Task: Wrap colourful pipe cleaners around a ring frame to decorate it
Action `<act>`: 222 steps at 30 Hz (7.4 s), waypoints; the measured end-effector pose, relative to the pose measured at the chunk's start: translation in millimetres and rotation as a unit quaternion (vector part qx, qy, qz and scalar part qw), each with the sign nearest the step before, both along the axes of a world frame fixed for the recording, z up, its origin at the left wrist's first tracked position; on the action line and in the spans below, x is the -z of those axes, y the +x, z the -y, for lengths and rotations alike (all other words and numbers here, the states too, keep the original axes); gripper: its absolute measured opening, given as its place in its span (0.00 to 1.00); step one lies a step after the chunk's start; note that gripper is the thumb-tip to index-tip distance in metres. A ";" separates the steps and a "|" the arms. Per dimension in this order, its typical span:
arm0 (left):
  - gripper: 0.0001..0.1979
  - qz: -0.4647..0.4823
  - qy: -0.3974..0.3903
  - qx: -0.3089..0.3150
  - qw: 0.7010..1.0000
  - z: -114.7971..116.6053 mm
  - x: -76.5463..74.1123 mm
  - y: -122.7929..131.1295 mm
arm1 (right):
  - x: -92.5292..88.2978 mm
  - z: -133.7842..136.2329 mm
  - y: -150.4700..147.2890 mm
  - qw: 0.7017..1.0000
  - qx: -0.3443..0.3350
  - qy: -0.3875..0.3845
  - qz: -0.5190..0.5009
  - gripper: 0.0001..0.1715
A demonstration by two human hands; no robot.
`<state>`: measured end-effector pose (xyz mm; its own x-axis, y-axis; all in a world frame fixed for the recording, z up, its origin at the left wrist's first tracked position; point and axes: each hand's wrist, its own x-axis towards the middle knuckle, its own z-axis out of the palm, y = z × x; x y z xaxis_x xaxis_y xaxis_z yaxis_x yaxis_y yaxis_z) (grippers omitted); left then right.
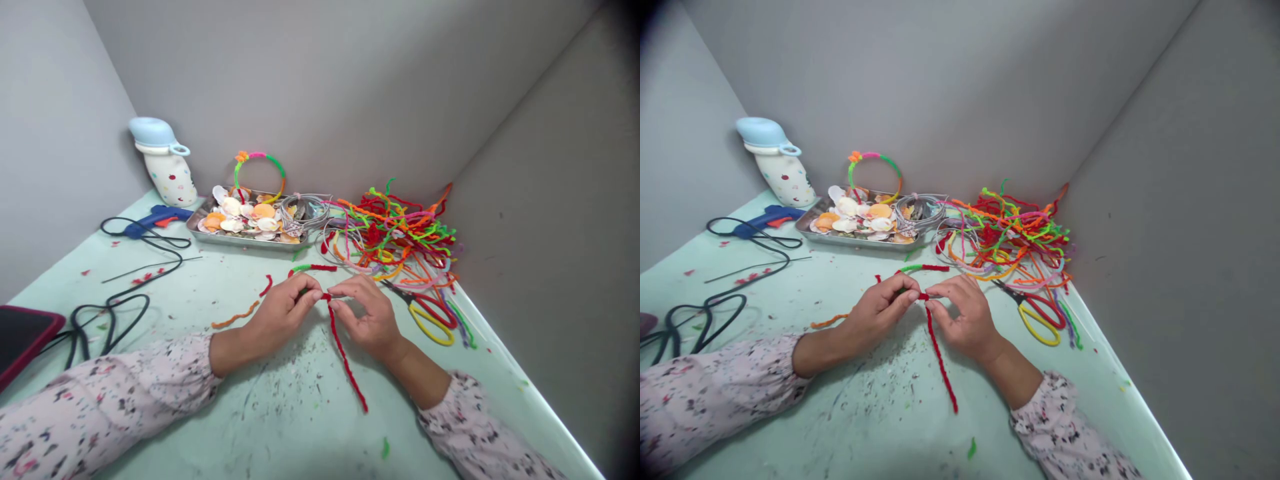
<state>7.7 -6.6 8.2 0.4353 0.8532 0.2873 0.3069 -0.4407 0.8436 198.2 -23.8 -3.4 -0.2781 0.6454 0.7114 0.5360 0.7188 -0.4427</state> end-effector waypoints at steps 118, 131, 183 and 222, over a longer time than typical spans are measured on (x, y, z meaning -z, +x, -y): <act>0.07 -0.046 0.003 -0.017 0.999 3.9 2.0 -1.2 | 5.4 1.2 -3.8 0.992 0.020 -0.121 -0.032 0.03; 0.09 -0.009 -0.029 0.000 1.000 1.9 3.5 -2.7 | -1.1 -1.8 -1.7 0.997 -0.026 -0.066 -0.015 0.02; 0.05 -0.063 0.038 0.006 0.997 2.9 3.0 -3.3 | -3.8 -5.6 3.8 0.972 -0.066 -0.226 -0.026 0.06; 0.10 -0.030 -0.030 0.012 0.999 2.8 2.8 -3.6 | -3.1 -5.2 4.4 0.985 -0.060 -0.164 0.016 0.05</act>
<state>4.1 -9.4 5.4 0.4708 0.8571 0.2093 0.3483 -0.3985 0.8485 202.6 -18.5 -0.2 -0.3844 0.8002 0.4603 0.4740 0.5990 -0.6454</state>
